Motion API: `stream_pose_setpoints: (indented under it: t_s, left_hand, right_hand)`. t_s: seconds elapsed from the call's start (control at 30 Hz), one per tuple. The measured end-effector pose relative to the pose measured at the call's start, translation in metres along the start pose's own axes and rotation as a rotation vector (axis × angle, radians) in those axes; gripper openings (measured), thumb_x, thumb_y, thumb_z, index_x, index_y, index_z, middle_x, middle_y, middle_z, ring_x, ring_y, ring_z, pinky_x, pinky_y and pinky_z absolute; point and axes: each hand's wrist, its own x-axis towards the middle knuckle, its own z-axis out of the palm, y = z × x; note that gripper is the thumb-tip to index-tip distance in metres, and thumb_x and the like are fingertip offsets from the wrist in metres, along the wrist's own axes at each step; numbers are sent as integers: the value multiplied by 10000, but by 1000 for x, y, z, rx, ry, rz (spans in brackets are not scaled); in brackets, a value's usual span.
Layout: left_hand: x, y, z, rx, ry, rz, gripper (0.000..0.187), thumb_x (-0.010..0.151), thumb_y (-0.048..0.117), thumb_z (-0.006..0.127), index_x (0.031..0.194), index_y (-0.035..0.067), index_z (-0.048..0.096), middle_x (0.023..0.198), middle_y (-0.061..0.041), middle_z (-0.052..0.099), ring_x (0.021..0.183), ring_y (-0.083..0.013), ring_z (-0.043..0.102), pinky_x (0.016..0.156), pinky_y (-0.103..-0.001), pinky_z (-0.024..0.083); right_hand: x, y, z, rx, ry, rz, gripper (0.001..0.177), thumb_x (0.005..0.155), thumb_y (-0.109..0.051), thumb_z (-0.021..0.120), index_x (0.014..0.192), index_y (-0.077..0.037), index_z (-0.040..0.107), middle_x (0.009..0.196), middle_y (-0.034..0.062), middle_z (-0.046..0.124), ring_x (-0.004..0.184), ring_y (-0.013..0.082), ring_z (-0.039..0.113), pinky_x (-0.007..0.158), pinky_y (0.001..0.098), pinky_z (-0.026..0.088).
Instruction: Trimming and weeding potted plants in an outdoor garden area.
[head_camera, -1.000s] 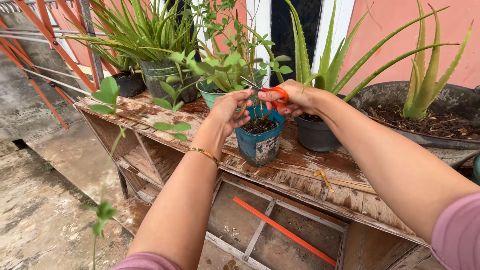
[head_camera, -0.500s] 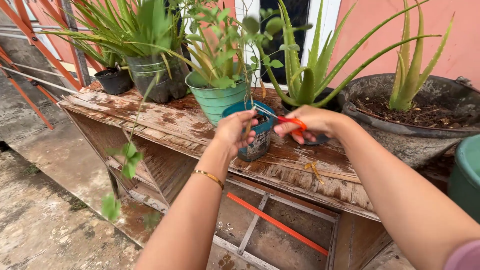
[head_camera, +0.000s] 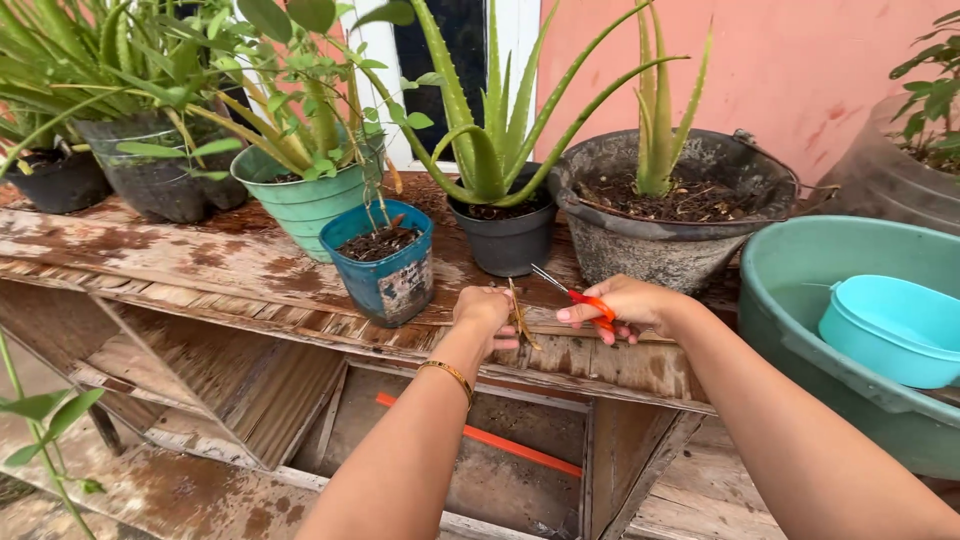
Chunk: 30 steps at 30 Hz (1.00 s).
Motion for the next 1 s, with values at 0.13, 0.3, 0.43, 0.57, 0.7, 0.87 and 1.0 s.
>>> stream_pose_setpoints:
  t_s: [0.13, 0.3, 0.43, 0.57, 0.7, 0.87, 1.0]
  left_hand:
    - [-4, 3, 0, 138, -30, -32, 218, 1048, 147, 506, 1141, 45, 675, 1026, -96, 654, 797, -253, 670, 641, -426, 646]
    - [-3, -2, -18, 158, 72, 28, 289, 978, 49, 534, 1199, 92, 716, 1028, -84, 737, 643, -166, 670, 589, -347, 618]
    - [-23, 19, -46, 39, 213, 143, 203, 935, 121, 634, 1093, 113, 762, 947, -52, 762, 607, -138, 654, 526, -311, 559]
    - [-8, 53, -81, -75, 555, 462, 203, 876, 286, 727, 941, 100, 774, 817, -55, 772, 674, -166, 708, 661, -326, 545]
    - [0, 93, -107, -17, 672, 581, 237, 855, 334, 746, 942, 116, 778, 863, -20, 767, 806, -189, 718, 806, -352, 539]
    - [28, 114, -111, -72, 518, 556, 256, 856, 338, 780, 947, 99, 776, 882, -31, 755, 760, -158, 670, 730, -334, 527]
    - [19, 113, -110, -267, 356, 473, 262, 858, 297, 799, 981, 72, 748, 868, -51, 741, 617, -112, 598, 542, -286, 502]
  right_hand:
    - [4, 7, 0, 4, 3, 10, 520, 700, -610, 820, 853, -121, 737, 505, 7, 556, 434, 95, 456, 434, 250, 335]
    - [14, -4, 10, 29, 19, -6, 473, 714, -561, 844, 813, -127, 683, 515, 14, 571, 428, 100, 474, 426, 260, 380]
    - [25, -31, 24, 40, 19, -115, 474, 738, -543, 846, 794, -116, 647, 519, 21, 601, 433, 91, 485, 421, 259, 396]
    - [30, -67, 37, 110, -20, -218, 425, 743, -498, 846, 772, -113, 670, 508, 19, 562, 406, 95, 435, 401, 255, 323]
    - [30, -96, 45, 152, -22, -266, 412, 765, -495, 820, 765, -116, 657, 513, 18, 576, 402, 90, 457, 396, 248, 338]
    - [28, -119, 41, 189, 0, -345, 371, 764, -469, 823, 750, -126, 683, 508, 14, 574, 406, 87, 477, 394, 243, 339]
    - [26, -141, 26, 126, 60, -383, 399, 725, -449, 857, 686, -130, 620, 490, 6, 539, 400, 96, 443, 388, 254, 283]
